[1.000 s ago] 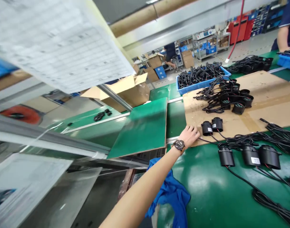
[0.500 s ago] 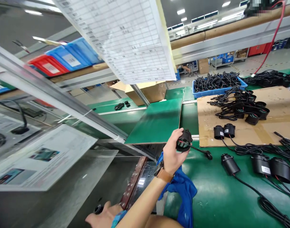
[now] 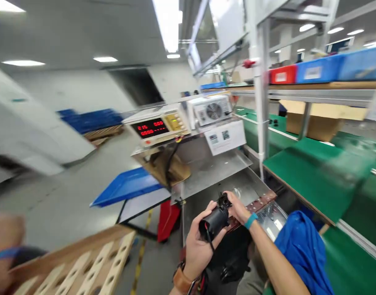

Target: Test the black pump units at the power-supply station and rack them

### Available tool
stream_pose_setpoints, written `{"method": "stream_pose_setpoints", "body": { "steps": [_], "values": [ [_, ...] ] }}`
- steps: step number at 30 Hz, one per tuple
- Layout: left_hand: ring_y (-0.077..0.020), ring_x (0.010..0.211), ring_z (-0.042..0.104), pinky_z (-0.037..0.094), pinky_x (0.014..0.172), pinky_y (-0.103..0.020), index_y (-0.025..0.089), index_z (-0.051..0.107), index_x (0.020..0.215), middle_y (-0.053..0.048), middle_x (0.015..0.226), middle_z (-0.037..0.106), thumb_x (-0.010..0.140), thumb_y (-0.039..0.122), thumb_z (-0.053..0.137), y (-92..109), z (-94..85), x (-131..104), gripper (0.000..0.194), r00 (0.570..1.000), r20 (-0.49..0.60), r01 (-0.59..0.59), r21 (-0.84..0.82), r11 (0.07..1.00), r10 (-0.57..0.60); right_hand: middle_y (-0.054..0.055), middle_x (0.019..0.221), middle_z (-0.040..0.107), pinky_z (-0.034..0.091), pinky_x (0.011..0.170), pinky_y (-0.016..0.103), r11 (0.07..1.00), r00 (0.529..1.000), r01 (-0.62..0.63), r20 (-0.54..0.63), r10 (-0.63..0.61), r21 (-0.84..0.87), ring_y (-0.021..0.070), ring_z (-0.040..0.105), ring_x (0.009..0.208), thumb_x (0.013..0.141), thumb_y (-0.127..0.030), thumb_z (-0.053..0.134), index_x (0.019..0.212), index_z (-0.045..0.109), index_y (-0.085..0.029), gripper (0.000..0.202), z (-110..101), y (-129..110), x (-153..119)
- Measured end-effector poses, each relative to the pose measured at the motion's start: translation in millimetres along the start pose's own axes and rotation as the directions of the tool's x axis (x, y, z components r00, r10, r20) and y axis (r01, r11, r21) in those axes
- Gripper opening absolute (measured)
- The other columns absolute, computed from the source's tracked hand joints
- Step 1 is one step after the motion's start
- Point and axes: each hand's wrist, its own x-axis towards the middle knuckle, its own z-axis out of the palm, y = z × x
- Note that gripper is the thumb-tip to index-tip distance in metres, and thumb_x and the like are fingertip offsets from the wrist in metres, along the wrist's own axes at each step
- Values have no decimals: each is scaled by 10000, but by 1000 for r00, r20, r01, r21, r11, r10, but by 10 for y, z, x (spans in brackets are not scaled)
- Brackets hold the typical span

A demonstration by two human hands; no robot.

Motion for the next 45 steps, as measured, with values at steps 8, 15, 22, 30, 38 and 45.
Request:
{"method": "stream_pose_setpoints", "body": {
  "steps": [8, 15, 22, 30, 38, 45],
  "values": [
    [-274, 1376, 414, 395, 1122, -488, 220, 500, 1256, -118, 1386, 549, 828, 257, 677, -658, -272, -94, 465, 971, -204, 154, 140, 978, -124, 59, 1310, 535, 437, 1025, 408, 989, 966, -144, 210, 148, -35, 269, 480, 1241, 926, -655, 523, 1293, 534, -273, 530, 520, -15, -68],
    [-241, 1367, 434, 425, 1111, -418, 217, 505, 1299, -83, 1393, 549, 818, 123, 582, -863, -367, -47, 496, 957, -232, 206, 131, 970, -172, 85, 1276, 537, 397, 1043, 401, 984, 960, -105, 243, 138, -146, 284, 502, 1191, 785, -513, 788, 1317, 456, -230, 688, 729, 10, 65],
    [-226, 1359, 445, 397, 1133, -395, 232, 484, 1362, -62, 1414, 530, 801, 56, 512, -998, -294, 2, 589, 907, -294, 343, 101, 934, -301, 60, 1114, 621, 502, 894, 361, 952, 950, -305, 74, 304, -2, 253, 598, 1005, 665, -352, 896, 1234, 503, -213, 706, 838, 158, 165],
    [-260, 1312, 469, 385, 1100, -402, 196, 361, 1435, -140, 1445, 460, 943, 370, 504, -862, -7, -571, 541, 856, 49, 486, -414, 770, -514, 117, 1135, 639, 520, 942, 483, 739, 838, -546, 264, 478, 395, 328, 644, 1017, 700, -263, 868, 1238, 519, -188, 646, 808, -91, 299],
    [-234, 888, 627, 486, 755, -341, 156, 574, 1030, -79, 901, 633, 847, 358, 614, -1034, 274, -1210, 275, 638, 483, 767, -326, 552, -601, 113, 1122, 641, 521, 962, 522, 785, 846, -533, 223, 485, 316, 328, 657, 992, 700, -199, 880, 1220, 520, -174, 633, 734, 121, 450],
    [-58, 506, 499, 388, 511, -200, 175, 479, 1095, -38, 830, 595, 811, 526, 693, -928, -141, -1150, 500, 612, 631, 754, -647, 111, -476, 71, 1005, 649, 597, 830, 474, 823, 836, -548, 124, 534, 151, 250, 659, 852, 669, -189, 860, 1106, 562, -179, 529, 468, 642, 881]
  ]
}}
